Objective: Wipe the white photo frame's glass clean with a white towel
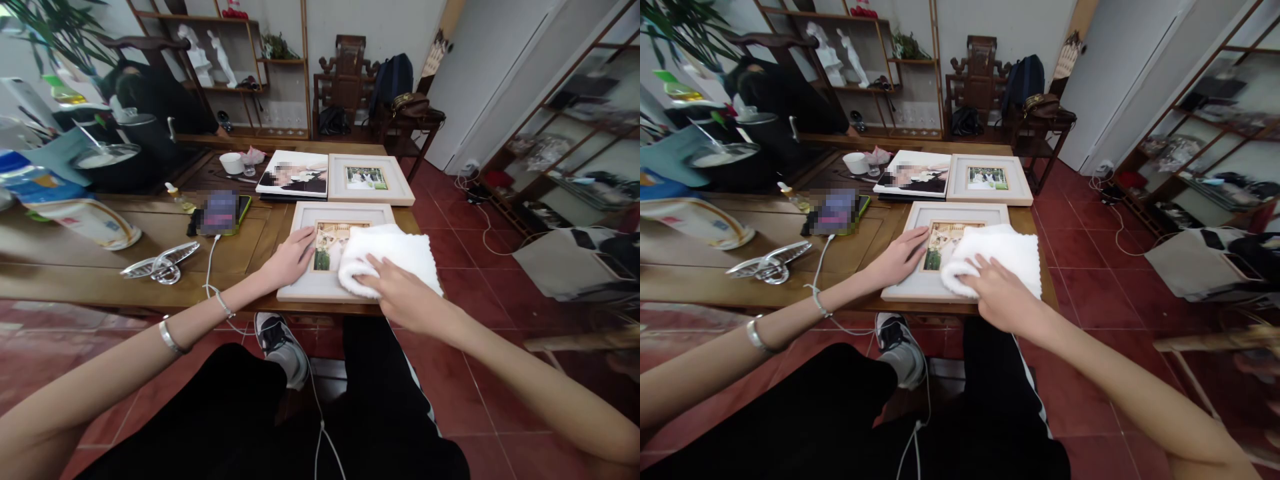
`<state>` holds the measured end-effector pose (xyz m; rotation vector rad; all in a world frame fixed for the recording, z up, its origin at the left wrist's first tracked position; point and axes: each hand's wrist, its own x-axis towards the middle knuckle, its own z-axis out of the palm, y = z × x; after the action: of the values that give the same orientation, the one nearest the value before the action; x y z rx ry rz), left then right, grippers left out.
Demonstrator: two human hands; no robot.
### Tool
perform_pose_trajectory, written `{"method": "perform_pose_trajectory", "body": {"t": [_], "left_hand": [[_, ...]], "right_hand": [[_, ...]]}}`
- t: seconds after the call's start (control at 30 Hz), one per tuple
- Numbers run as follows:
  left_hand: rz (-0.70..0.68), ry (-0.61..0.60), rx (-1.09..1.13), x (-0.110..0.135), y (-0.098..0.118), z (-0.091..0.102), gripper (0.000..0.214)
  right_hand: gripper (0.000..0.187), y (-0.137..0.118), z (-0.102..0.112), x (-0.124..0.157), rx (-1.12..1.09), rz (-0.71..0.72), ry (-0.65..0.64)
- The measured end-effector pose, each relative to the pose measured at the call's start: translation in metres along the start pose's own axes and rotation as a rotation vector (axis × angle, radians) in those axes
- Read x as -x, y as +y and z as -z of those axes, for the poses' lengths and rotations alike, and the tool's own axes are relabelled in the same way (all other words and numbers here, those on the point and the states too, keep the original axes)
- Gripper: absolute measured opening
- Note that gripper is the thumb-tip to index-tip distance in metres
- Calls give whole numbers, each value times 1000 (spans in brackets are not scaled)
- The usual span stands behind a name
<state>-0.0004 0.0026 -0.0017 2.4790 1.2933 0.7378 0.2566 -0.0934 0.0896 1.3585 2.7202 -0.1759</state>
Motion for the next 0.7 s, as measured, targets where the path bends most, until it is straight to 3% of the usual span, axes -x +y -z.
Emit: {"method": "perform_pose_trajectory", "body": {"t": [0.1,0.23,0.4,0.5,0.7], "left_hand": [[-7,3,4,0,-1,0,49],[-14,2,-5,0,-2,0,49],[-32,10,-23,0,-2,1,51],[-26,16,-11,0,-2,-1,50],[-18,25,0,0,-2,-3,48]], "right_hand": [[67,25,-10,-31,-10,-92,121],[68,62,-7,-80,-4,-177,276],[67,76,-7,-112,96,-130,197],[64,60,-8,-96,110,-64,96],[71,13,18,-20,-61,108,-157]]}}
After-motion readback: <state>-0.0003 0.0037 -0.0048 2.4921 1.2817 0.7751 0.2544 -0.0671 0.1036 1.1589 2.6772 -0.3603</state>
